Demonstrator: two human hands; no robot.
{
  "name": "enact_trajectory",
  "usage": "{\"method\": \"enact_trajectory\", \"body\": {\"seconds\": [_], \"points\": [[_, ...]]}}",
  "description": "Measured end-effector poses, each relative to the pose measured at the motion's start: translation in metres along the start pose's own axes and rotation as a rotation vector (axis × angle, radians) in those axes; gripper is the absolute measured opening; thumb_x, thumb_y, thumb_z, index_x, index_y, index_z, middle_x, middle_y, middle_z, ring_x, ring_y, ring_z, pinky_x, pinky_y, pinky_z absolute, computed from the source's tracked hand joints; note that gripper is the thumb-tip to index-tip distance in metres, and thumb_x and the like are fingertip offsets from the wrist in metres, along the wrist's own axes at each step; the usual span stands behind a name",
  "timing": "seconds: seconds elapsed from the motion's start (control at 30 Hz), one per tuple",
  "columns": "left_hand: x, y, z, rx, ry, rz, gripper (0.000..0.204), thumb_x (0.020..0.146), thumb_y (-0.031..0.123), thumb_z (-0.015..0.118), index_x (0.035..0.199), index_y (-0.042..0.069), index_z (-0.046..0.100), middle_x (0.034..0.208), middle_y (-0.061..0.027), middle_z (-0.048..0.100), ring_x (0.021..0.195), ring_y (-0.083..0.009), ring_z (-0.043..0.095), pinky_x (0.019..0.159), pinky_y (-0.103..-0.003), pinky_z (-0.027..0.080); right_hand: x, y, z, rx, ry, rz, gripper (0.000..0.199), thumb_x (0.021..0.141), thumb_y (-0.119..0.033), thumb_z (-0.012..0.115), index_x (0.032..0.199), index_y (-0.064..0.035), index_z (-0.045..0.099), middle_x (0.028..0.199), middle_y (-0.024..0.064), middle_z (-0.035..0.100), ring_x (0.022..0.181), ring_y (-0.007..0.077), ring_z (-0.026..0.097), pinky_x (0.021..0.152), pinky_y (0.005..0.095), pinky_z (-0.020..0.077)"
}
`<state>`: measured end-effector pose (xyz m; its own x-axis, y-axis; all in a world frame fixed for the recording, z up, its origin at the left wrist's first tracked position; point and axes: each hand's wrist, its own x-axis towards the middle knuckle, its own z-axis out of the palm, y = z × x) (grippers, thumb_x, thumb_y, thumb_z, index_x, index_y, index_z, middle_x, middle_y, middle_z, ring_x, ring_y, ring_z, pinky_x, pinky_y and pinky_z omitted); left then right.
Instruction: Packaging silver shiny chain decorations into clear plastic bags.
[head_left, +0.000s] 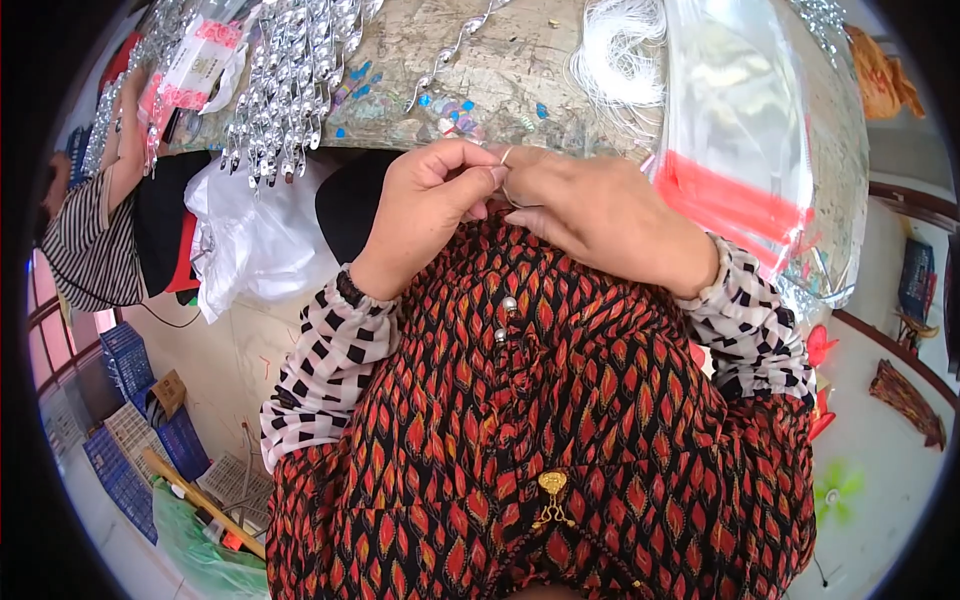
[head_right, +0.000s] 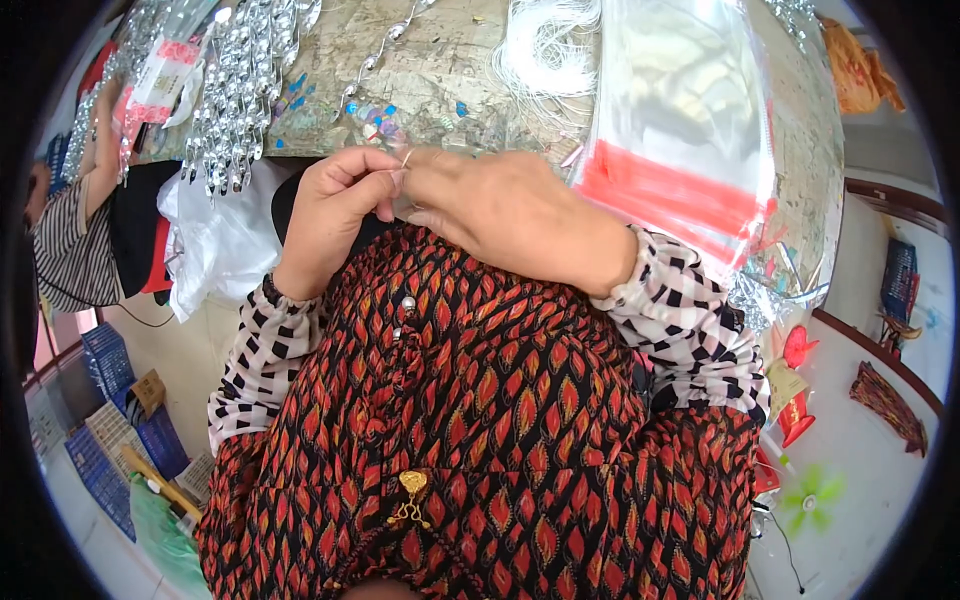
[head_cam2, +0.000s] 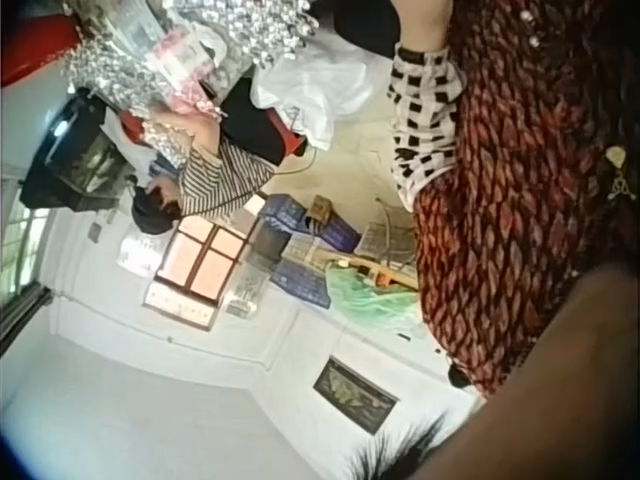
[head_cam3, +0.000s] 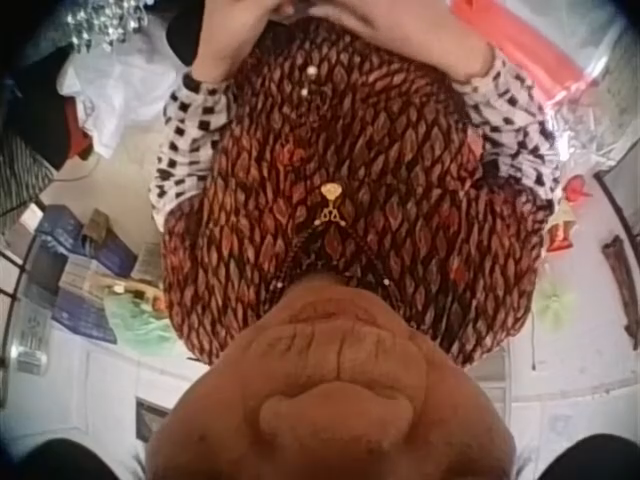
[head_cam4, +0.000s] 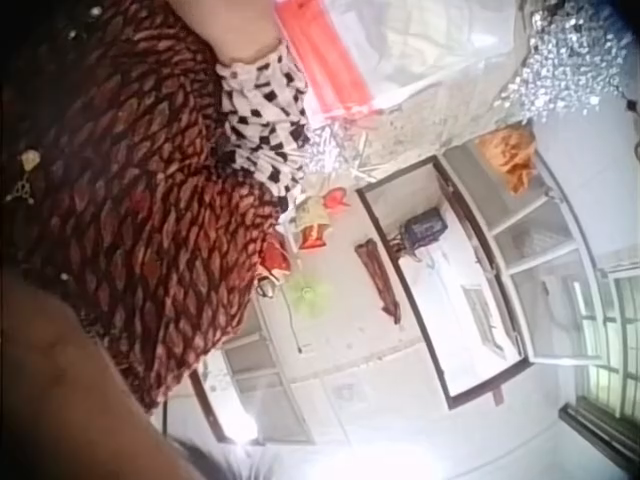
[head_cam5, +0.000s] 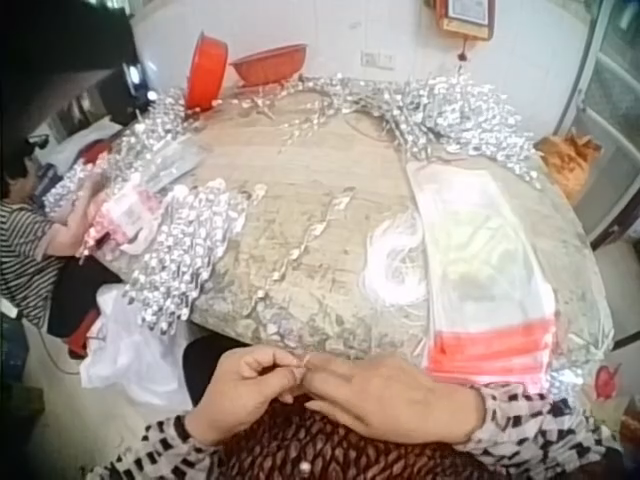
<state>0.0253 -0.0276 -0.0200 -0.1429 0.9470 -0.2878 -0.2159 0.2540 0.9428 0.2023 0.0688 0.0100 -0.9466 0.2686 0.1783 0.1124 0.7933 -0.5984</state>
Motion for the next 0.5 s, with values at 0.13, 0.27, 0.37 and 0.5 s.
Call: {"method": "enact_trajectory", "body": {"seconds": [0.13,0.27,0.37,0.5], "points": [[0.003,0.007,0.003,-0.081,-0.09,-0.163,0.009,0.085,0.009,0.06,0.085,0.001,0.064,0.074,-0.0001,0.06,0.06,-0.0062,0.05,0.059,-0.019,0.04,0.002,0.008,-0.002,0.039,-0.027,0.284,0.02,0.086,-0.019,0.058,0.101,-0.0072,0.051,0.079,0.0158,0.062,0.067,0.0371,0.059,0.056,0.0447,0.0458],[0.01,-0.002,-0.003,-0.175,-0.153,-0.2,0.009,0.084,0.01,0.061,0.085,0.001,0.064,0.073,-0.0008,0.06,0.059,-0.0073,0.049,0.059,-0.02,0.039,0.013,0.017,-0.008,-0.076,-0.046,0.195,0.019,0.089,-0.019,0.056,0.101,-0.0057,0.05,0.069,0.0165,0.06,0.063,0.0366,0.059,0.056,0.0433,0.0475],[0.011,-0.003,-0.004,-0.25,-0.226,-0.244,0.009,0.083,0.009,0.062,0.085,0.001,0.064,0.074,-0.0021,0.061,0.058,-0.007,0.049,0.058,-0.019,0.039,0.019,0.024,-0.017,0.084,-0.17,0.169,0.018,0.089,-0.014,0.054,0.102,-0.0028,0.049,0.069,0.0133,0.06,0.058,0.0263,0.06,0.051,0.0361,0.0483],[0.011,-0.003,-0.004,-0.275,-0.249,-0.286,0.008,0.083,0.01,0.063,0.084,0.002,0.064,0.077,-0.0035,0.063,0.058,-0.0067,0.05,0.058,-0.019,0.041,0.025,0.019,-0.036,0.45,-0.396,0.373,0.02,0.088,-0.009,0.052,0.105,-0.0003,0.047,0.072,0.0082,0.06,0.054,0.0114,0.055,0.047,0.0252,0.0464]]}}
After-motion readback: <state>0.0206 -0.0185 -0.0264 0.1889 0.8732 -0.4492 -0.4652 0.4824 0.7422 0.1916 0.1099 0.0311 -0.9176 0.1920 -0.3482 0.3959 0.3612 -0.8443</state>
